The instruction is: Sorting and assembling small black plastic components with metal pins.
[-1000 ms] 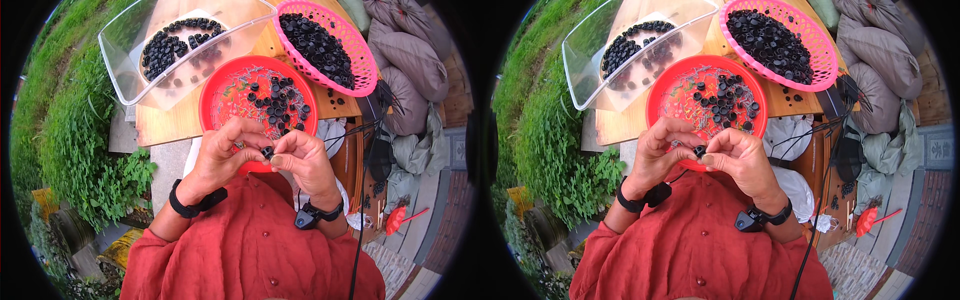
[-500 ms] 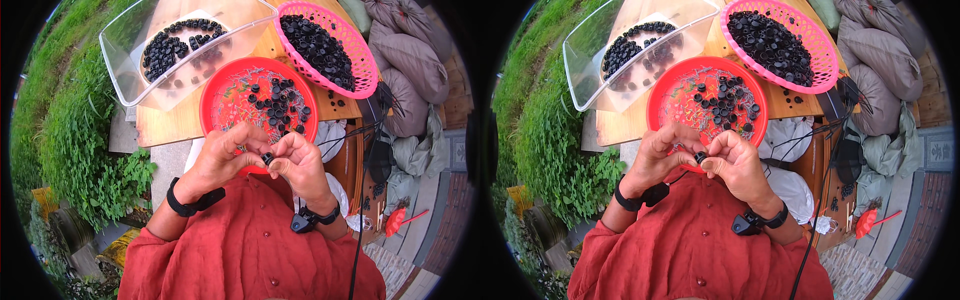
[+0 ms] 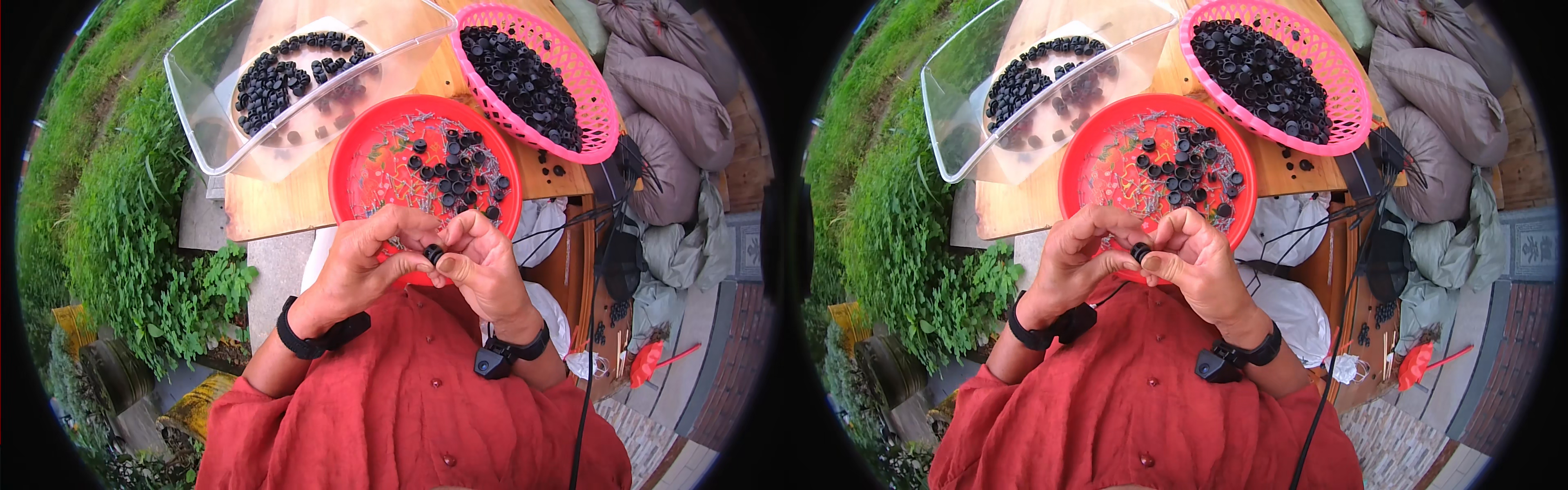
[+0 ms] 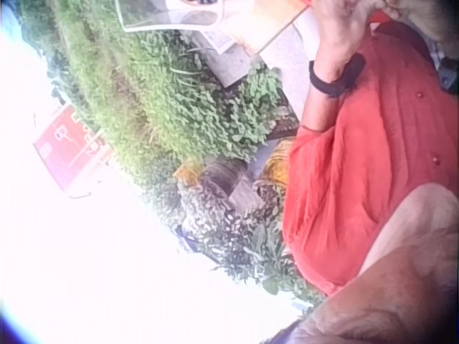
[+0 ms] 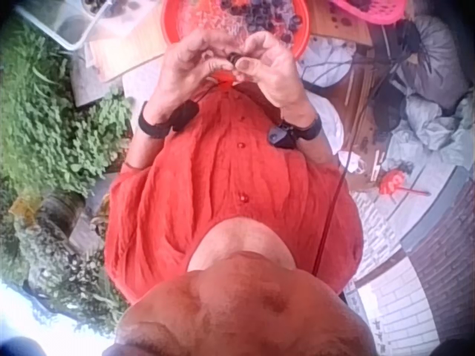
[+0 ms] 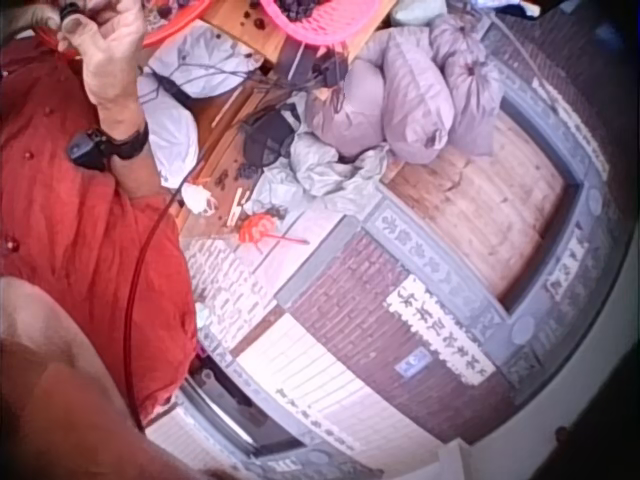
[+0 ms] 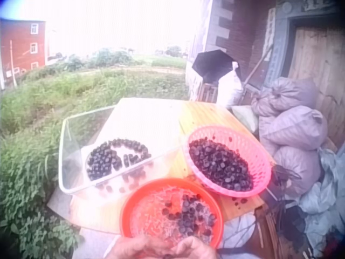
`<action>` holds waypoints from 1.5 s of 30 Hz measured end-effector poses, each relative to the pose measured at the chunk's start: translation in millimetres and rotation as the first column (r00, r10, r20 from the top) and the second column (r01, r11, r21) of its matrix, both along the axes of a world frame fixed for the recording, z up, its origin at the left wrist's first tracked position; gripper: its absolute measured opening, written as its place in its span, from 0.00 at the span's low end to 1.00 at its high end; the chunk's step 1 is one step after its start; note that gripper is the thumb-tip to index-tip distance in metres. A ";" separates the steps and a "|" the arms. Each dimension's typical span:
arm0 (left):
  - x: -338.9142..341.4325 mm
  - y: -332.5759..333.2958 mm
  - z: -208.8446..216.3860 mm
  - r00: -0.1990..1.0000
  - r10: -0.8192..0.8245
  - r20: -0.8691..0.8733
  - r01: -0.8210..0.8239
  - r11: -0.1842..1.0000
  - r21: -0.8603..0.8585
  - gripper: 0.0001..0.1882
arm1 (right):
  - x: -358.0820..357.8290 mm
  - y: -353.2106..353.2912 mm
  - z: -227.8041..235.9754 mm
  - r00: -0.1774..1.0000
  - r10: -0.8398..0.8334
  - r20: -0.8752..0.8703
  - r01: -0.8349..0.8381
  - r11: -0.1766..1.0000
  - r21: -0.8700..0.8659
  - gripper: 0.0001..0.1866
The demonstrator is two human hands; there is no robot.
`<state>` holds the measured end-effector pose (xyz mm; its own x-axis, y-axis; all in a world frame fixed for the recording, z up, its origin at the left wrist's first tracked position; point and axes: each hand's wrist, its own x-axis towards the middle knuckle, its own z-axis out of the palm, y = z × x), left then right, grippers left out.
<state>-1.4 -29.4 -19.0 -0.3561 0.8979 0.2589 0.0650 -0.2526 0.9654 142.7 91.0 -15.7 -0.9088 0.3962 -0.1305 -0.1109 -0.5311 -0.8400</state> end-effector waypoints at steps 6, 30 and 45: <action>-1.2 -1.1 5.9 0.977 0.062 -0.205 -0.048 0.996 0.073 0.21 | 5.2 4.8 1.5 1.000 -0.006 -0.029 0.004 0.998 -0.056 0.15; -5.6 -5.4 -10.2 0.980 0.159 -0.121 -0.132 0.971 0.200 0.18 | 7.9 1.9 8.2 1.000 -0.004 0.005 0.003 0.970 0.244 0.10; 4.0 -5.7 0.5 0.896 0.068 0.439 -0.089 0.996 0.028 0.14 | 0.3 -4.0 10.0 0.985 -0.163 -0.059 0.157 0.702 0.695 0.10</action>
